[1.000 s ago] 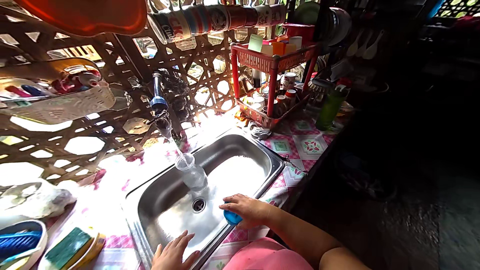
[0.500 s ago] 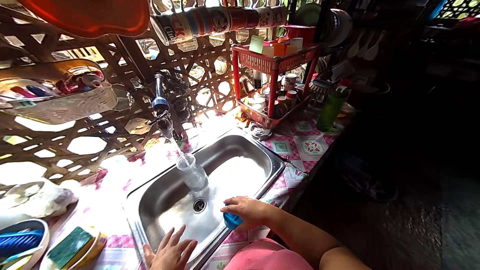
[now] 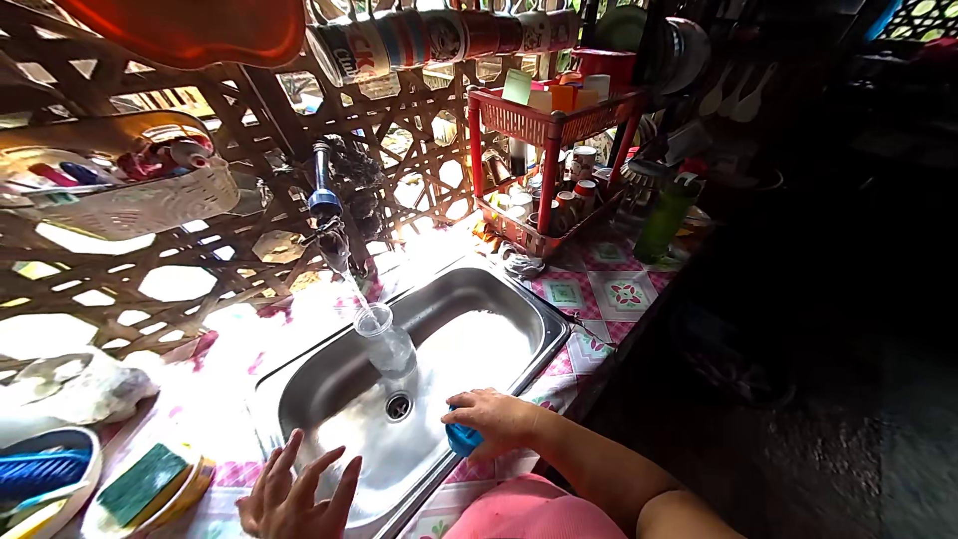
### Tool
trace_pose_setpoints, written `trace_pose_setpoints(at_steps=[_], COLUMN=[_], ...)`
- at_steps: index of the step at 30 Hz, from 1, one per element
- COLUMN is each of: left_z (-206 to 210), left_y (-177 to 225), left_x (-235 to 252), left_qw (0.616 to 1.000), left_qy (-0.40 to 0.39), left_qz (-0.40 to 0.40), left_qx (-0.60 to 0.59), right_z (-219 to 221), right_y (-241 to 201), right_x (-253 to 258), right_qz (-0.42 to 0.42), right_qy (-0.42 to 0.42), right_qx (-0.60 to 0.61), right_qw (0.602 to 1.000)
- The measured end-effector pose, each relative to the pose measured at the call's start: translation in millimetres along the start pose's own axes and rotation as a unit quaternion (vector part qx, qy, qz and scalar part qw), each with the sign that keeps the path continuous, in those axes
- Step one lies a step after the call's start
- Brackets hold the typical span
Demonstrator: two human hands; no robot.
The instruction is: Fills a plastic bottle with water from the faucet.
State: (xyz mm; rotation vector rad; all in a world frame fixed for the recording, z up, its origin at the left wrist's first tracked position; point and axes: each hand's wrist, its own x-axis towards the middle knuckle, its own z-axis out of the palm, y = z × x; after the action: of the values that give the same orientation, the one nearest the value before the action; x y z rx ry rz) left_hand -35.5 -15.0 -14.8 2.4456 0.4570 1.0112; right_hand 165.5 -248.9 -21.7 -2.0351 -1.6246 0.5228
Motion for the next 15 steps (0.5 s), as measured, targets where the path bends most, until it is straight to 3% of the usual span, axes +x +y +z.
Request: trace_pose_setpoints(at_steps=[15], left_z=[-2.7], left_y=[-4.9], left_x=[0.0], left_qw=[0.999], left_qy=[-0.026], left_qz=[-0.037], left_qx=[0.008], right_z=[3.9], right_y=[-0.7], right_x=[7.4], right_qz=[-0.003], right_qy=[-0.007], right_qx=[-0.005], right_qw=[1.000])
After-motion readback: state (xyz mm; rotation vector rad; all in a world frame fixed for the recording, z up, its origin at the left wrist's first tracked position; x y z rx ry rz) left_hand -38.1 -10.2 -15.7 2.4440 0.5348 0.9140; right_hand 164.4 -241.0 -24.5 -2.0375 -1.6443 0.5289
